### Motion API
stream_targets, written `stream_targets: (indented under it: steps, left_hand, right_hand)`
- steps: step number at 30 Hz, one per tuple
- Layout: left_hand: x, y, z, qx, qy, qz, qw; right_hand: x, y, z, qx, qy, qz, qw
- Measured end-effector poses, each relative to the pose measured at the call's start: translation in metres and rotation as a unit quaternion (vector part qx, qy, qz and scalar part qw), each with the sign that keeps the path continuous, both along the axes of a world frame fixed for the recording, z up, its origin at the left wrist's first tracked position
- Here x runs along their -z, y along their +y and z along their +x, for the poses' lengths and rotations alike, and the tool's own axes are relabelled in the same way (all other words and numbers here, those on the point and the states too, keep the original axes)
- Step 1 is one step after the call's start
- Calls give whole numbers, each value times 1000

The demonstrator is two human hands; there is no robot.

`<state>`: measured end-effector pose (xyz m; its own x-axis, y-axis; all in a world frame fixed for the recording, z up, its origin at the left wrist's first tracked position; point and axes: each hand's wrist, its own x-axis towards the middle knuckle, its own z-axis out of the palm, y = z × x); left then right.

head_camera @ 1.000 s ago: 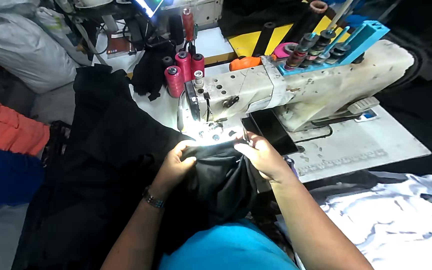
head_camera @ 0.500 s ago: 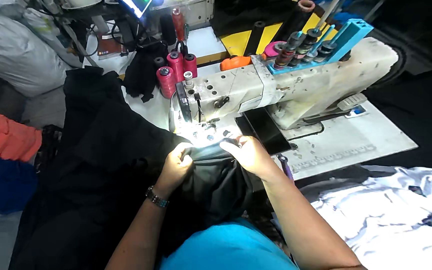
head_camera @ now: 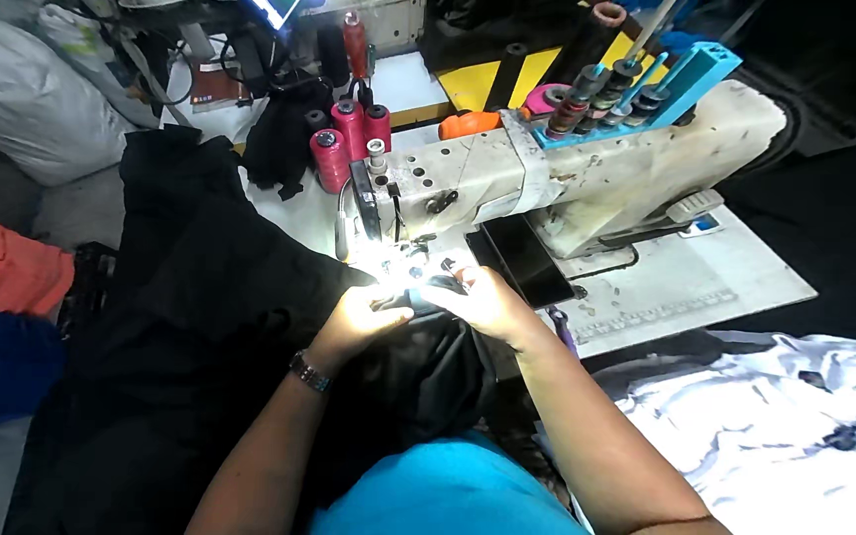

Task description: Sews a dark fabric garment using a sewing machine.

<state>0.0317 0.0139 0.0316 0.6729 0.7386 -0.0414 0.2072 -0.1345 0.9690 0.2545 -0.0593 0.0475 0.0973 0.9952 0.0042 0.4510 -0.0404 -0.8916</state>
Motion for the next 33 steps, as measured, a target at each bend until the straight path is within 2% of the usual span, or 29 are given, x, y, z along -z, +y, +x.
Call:
stream_targets:
  steps: [3,5,9,14,21,26,30,33]
  left_hand:
    - [4,-1,2,-4,-25,14,1000]
    - [8,-1,4,9,-49,26,998]
    - [12,-5,4,17,-83,20,996]
    - [13,1,-5,42,-59,-41,997]
    - [9,-1,-5,-13,-59,-80,995]
    - [13,-1,-5,-37,-71,-83,993]
    - [15,0,-5,-46,-75,-78,993]
    - [15,0,-5,-42,-84,-71,993]
  right_hand:
    - [0,0,4,-71,11,-4,997]
    - [4,1,3,-85,37,17,996]
    - [1,3,0,-52,54,-7,997]
    - [3,9,0,-61,59,-34,996]
    - [4,10,3,-16,1,-60,998]
    - [6,0,-5,83,-99,19,991]
    - [5,-21,-15,185,-224,172,941]
    - [-2,-38,-29,163,-213,162,949]
